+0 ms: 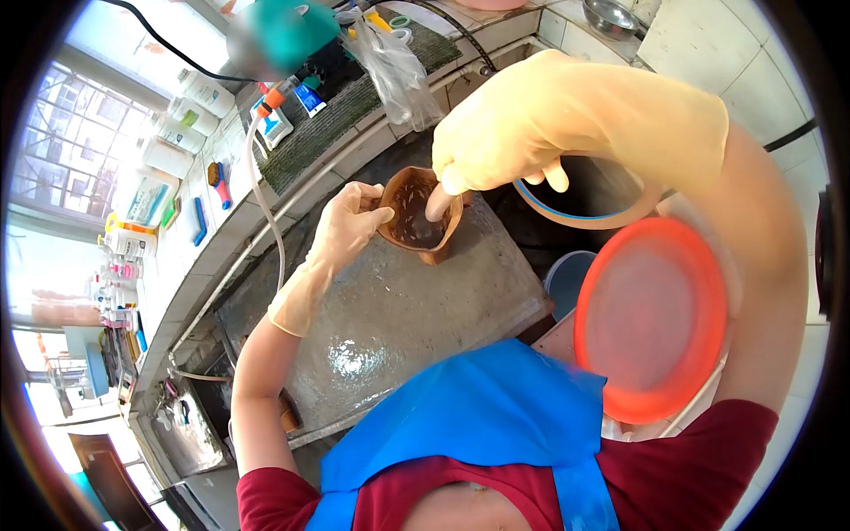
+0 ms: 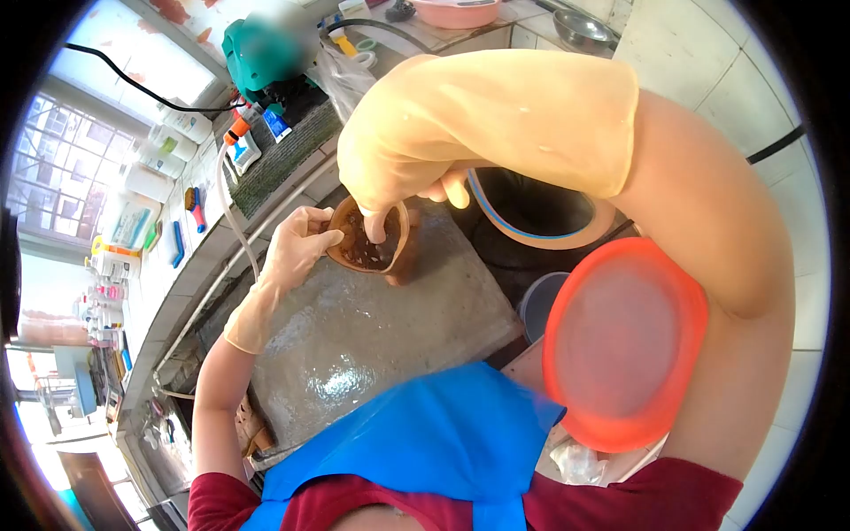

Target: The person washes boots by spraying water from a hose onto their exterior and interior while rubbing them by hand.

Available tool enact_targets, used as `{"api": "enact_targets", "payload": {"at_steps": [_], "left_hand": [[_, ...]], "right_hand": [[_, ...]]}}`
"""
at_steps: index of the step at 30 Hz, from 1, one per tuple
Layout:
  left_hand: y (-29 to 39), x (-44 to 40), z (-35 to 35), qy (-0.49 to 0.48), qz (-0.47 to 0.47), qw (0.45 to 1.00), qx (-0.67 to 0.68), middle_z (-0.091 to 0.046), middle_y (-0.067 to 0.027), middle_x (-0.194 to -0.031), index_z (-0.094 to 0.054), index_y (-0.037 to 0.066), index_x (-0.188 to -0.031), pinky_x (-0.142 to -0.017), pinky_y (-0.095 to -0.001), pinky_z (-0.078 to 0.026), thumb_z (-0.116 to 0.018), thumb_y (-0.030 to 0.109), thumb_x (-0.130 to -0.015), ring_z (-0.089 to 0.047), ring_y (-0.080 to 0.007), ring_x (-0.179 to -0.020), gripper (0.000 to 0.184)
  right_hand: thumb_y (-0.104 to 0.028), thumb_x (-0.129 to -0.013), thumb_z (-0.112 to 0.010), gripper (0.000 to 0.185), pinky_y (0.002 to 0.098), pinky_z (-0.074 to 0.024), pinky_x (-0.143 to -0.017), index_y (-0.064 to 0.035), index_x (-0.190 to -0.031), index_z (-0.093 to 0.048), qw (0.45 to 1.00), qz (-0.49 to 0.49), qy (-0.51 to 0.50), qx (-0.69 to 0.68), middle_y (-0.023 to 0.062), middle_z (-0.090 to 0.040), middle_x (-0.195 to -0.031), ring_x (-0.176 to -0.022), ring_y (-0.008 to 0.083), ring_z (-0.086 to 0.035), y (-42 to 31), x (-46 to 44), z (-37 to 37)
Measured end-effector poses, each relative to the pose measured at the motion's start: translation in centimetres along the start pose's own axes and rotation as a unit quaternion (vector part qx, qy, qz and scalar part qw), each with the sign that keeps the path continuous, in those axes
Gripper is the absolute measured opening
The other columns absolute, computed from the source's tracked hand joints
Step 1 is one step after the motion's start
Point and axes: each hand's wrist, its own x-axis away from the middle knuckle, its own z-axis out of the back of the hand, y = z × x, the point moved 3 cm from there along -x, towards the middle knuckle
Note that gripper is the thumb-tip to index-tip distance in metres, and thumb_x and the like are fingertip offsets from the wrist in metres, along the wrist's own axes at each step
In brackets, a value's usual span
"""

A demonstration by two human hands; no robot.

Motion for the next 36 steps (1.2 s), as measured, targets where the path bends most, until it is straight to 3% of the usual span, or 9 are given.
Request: {"api": "enact_targets", "payload": {"at_steps": [12,19,21,23,25,31,33,34,36], "left_hand": [[-0.4,-1.0,0.4,-0.012,0.003,1.0,-0.006,-0.07,-0.0092,-0.106,-0.059,-0.006,-0.123,-0.075,-0.0266,-0.051,-0.073,0.01,-0.092,-0.063,-0.0115,-0.088,0.037],[0.9,0.2,0.1,0.104,-0.182,0.956,-0.206,-0.069,-0.0102,-0.107,-0.063,0.004,-0.112,-0.078,-0.0329,-0.053,-0.069,-0.002,-0.088,-0.066,-0.0222,-0.086,0.026],[3.4,1.4,-0.7,0.109,-0.379,0.817,-0.42,-0.067,-0.0128,-0.1,-0.065,0.003,-0.1,-0.074,-0.0362,-0.053,-0.066,0.0,-0.088,-0.065,-0.0303,-0.082,0.012],[3.0,0.7,-0.9,0.088,-0.165,0.898,-0.399,-0.062,-0.0147,-0.086,-0.066,0.004,-0.092,-0.072,-0.0406,-0.051,-0.061,0.004,-0.088,-0.062,-0.0357,-0.079,0.006],[2.8,1.6,-1.1,0.029,-0.348,0.856,-0.38,-0.062,-0.015,-0.08,-0.067,0.004,-0.091,-0.073,-0.0439,-0.05,-0.057,0.012,-0.092,-0.064,-0.0353,-0.083,0.012],[1.8,1.6,-1.7,-0.067,-0.189,0.891,-0.408,-0.07,-0.0133,-0.093,-0.072,0.004,-0.104,-0.076,-0.0393,-0.05,-0.055,0.022,-0.101,-0.067,-0.0295,-0.088,0.024],[1.8,2.2,-1.6,-0.016,-0.311,0.742,-0.593,-0.069,-0.0109,-0.099,-0.066,0.004,-0.118,-0.078,-0.0418,-0.053,-0.052,0.016,-0.099,-0.067,-0.029,-0.091,0.027],[2.0,2.8,-2.0,-0.014,-0.266,0.673,-0.69,-0.067,-0.0131,-0.104,-0.061,0.001,-0.122,-0.079,-0.0442,-0.053,-0.053,0.016,-0.097,-0.066,-0.0299,-0.092,0.031],[2.7,3.9,-3.9,-0.011,-0.256,0.679,-0.689,-0.067,-0.0148,-0.101,-0.061,0.0,-0.12,-0.078,-0.0441,-0.053,-0.054,0.019,-0.096,-0.065,-0.0306,-0.089,0.031]], "right_hand": [[-0.04,-0.103,-0.047,0.038,0.0344,-0.0583,-0.066,-0.0159,-0.124,-0.069,0.997,-0.019,-0.009,-0.072,0.0115,-0.071,-0.087,-0.066,0.0229,-0.072,-0.3,-0.4,0.8],[-0.028,-0.099,-0.051,0.036,0.0345,-0.0581,-0.06,0.002,-0.101,-0.072,0.994,0.052,0.08,-0.05,0.0134,-0.073,-0.083,-0.065,0.0235,-0.073,-0.9,-1.4,0.2],[-0.023,-0.096,-0.053,0.031,0.0331,-0.0578,-0.06,0.0017,-0.101,-0.072,0.995,0.035,0.055,-0.07,0.0122,-0.074,-0.085,-0.062,0.0208,-0.072,-1.0,-1.9,0.0],[-0.022,-0.095,-0.055,0.03,0.0328,-0.0577,-0.059,0.0017,-0.101,-0.072,0.995,0.028,0.0,-0.093,0.0115,-0.074,-0.084,-0.062,0.0203,-0.072,-0.9,-2.4,0.5],[-0.022,-0.094,-0.056,0.028,0.0325,-0.0571,-0.059,0.0011,-0.1,-0.072,0.994,0.047,0.022,-0.099,0.0109,-0.074,-0.083,-0.062,0.0199,-0.071,-0.6,-2.4,0.1],[-0.016,-0.089,-0.06,0.02,0.0321,-0.0537,-0.061,-0.0011,-0.095,-0.072,0.961,0.192,0.175,-0.098,0.0093,-0.069,-0.08,-0.066,0.0201,-0.067,1.7,-1.7,-2.4],[-0.014,-0.088,-0.06,0.018,0.0321,-0.0526,-0.063,-0.0017,-0.094,-0.072,0.934,0.266,0.215,-0.097,0.0088,-0.067,-0.08,-0.068,0.0205,-0.065,2.3,-1.1,-2.8],[-0.013,-0.087,-0.061,0.017,0.0321,-0.052,-0.063,-0.0019,-0.093,-0.071,0.917,0.305,0.239,-0.095,0.0086,-0.066,-0.08,-0.069,0.0206,-0.065,2.7,-0.7,-3.1],[-0.01,-0.085,-0.062,0.014,0.0321,-0.0508,-0.064,-0.0025,-0.092,-0.071,0.873,0.386,0.288,-0.08,0.0082,-0.064,-0.079,-0.072,0.021,-0.064,3.0,-0.1,-3.5]]}}
